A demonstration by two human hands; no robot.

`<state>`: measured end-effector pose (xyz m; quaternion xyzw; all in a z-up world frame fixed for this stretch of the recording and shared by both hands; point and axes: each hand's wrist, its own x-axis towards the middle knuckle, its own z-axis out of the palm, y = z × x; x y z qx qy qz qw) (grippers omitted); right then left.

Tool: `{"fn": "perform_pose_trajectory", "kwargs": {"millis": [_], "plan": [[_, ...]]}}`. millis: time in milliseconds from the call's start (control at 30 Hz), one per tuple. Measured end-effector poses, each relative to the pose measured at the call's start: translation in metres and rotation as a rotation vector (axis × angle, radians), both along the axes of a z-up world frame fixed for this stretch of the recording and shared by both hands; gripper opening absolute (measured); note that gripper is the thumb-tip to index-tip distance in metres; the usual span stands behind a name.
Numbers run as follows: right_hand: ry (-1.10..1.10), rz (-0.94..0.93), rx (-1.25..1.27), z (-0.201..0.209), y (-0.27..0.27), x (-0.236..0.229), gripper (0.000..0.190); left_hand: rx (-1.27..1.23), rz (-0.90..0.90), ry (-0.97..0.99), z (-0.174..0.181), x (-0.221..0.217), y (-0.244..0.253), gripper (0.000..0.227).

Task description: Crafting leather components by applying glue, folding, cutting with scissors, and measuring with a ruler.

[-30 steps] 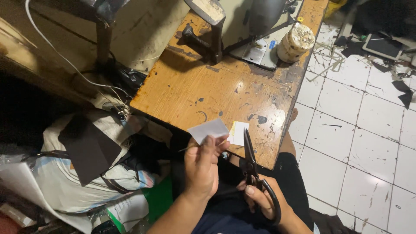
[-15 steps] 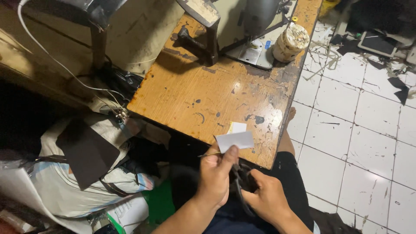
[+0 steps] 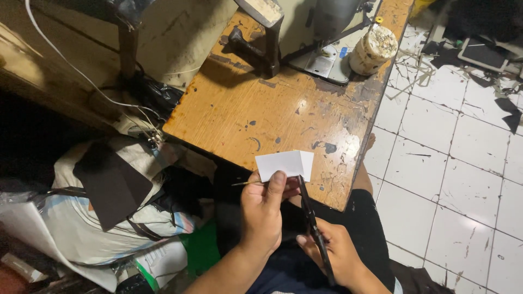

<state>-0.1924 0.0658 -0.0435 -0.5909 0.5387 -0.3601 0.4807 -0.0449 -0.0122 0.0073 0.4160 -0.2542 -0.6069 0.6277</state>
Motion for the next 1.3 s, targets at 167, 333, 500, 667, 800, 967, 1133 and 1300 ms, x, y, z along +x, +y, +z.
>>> {"fn": "perform_pose_trajectory", "kwargs": {"millis": [167, 333, 500, 667, 800, 967, 1133, 1300], "plan": [[0.001, -0.01, -0.022, 0.004, -0.002, 0.002, 0.031, -0.018, 0.019, -0.021, 0.002, -0.002, -0.002, 0.035], [0.002, -0.055, 0.024, -0.002, -0.001, 0.004, 0.04, -0.046, 0.046, -0.056, -0.001, -0.004, -0.001, 0.032], [0.034, -0.066, 0.038, -0.005, -0.003, 0.004, 0.045, -0.052, 0.053, -0.063, -0.004, -0.003, -0.003, 0.032], [0.087, -0.099, 0.025, -0.008, -0.005, 0.007, 0.045, -0.033, 0.056, -0.058, -0.009, -0.002, -0.004, 0.029], [0.12, -0.144, -0.025, -0.007, -0.006, 0.013, 0.044, -0.043, 0.049, -0.084, -0.004, -0.002, -0.005, 0.033], [0.136, -0.134, -0.073, -0.012, -0.008, 0.012, 0.043, -0.019, 0.058, -0.047, -0.013, -0.003, -0.006, 0.029], [0.132, -0.165, -0.117, -0.018, -0.008, 0.015, 0.044, -0.023, 0.045, -0.022, -0.012, -0.005, -0.005, 0.028], [0.015, -0.177, -0.078, -0.014, -0.006, 0.015, 0.04, -0.019, 0.044, -0.096, -0.009, -0.005, -0.005, 0.03]]}}
